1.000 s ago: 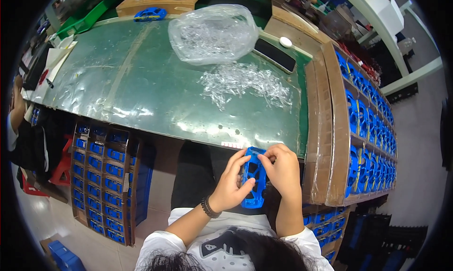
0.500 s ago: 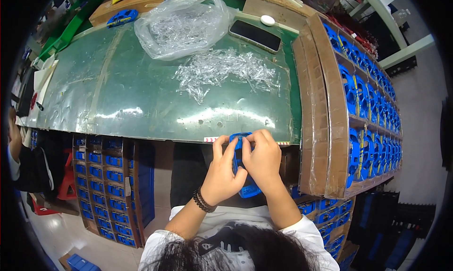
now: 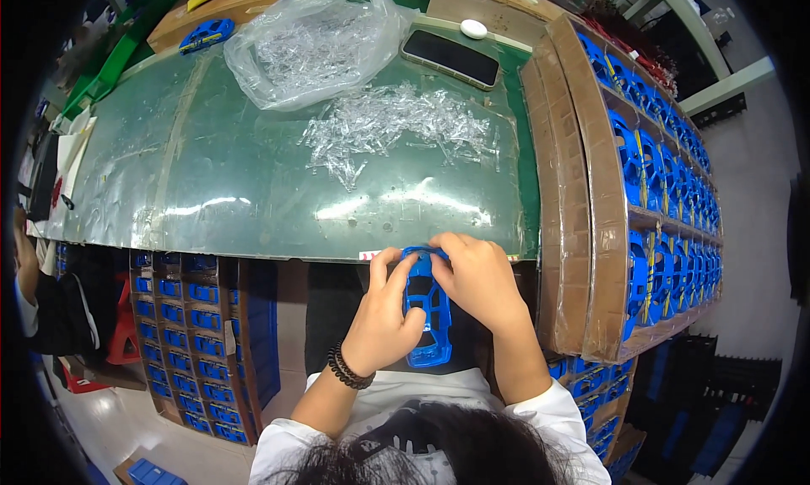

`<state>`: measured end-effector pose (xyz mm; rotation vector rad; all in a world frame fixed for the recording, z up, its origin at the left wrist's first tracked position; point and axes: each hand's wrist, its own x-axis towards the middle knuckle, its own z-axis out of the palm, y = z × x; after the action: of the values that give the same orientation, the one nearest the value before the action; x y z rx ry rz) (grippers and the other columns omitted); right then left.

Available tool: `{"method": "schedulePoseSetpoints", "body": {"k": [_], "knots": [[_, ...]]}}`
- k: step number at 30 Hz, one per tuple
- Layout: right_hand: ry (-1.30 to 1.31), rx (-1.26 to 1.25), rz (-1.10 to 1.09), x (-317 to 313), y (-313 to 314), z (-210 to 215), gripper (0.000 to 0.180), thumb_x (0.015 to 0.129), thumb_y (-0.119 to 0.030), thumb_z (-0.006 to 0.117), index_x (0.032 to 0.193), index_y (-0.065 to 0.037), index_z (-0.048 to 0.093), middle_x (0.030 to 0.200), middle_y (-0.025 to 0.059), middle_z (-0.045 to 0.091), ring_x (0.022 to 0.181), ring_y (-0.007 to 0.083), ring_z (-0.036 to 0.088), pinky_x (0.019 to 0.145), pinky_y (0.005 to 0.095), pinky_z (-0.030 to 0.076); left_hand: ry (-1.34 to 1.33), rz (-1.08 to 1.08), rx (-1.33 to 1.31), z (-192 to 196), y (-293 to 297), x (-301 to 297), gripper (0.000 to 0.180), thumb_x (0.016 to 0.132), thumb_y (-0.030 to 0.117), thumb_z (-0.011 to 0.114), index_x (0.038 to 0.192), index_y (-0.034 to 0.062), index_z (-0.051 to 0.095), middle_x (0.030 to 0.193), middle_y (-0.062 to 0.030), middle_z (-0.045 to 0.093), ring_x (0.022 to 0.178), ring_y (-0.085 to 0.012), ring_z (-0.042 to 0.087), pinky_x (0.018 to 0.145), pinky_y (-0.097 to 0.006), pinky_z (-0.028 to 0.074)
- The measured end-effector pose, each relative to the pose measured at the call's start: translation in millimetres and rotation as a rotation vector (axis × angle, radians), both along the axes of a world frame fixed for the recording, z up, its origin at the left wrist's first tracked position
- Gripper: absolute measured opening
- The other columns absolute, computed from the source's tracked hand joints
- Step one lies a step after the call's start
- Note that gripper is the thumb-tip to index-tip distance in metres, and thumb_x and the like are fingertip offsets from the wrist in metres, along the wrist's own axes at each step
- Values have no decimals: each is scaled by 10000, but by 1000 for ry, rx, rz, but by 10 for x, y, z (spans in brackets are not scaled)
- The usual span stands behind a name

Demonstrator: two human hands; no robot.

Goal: The person assembles small plastic components into blue toy car bodies using a hand tool at a factory workbench.

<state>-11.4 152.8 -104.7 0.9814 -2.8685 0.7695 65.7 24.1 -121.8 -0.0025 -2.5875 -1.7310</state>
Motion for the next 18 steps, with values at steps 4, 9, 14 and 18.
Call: {"method": "schedulePoseSetpoints", "body": {"k": [4, 9, 14, 18], "knots": [[-89, -154, -60, 12, 7, -55, 105, 671, -22, 583, 761, -14, 530, 605, 126, 546, 497, 241, 542, 451, 314, 424, 66, -53, -111, 72, -60, -78, 485, 618, 39, 472, 1086, -67, 401, 1112, -233, 346, 836, -394, 508, 706, -393, 443], [-263, -419, -163, 48, 20, -156, 119, 655, 11, 585, 769, 15, 552, 557, 88, 528, 434, 119, 487, 413, 240, 382, 56, -67, -121, 140, -72, -124, 468, 602, 37, 477, 1059, -55, 432, 1085, -219, 379, 797, -381, 521, 677, -384, 455], [-311, -491, -313, 97, -39, -196, 104, 619, 9, 600, 714, 11, 559, 499, 39, 486, 433, 44, 436, 412, 195, 355, -3, -91, -129, 199, -110, -158, 476, 592, 34, 477, 1059, -44, 437, 1081, -210, 390, 727, -366, 538, 638, -383, 461], [-304, -540, -370, 105, -129, -206, 91, 615, 7, 588, 690, 12, 536, 471, 22, 460, 423, 34, 411, 398, 194, 342, 18, -114, -165, 187, -166, -180, 467, 591, 28, 473, 1052, -42, 448, 1080, -198, 399, 688, -350, 541, 605, -367, 460]]}}
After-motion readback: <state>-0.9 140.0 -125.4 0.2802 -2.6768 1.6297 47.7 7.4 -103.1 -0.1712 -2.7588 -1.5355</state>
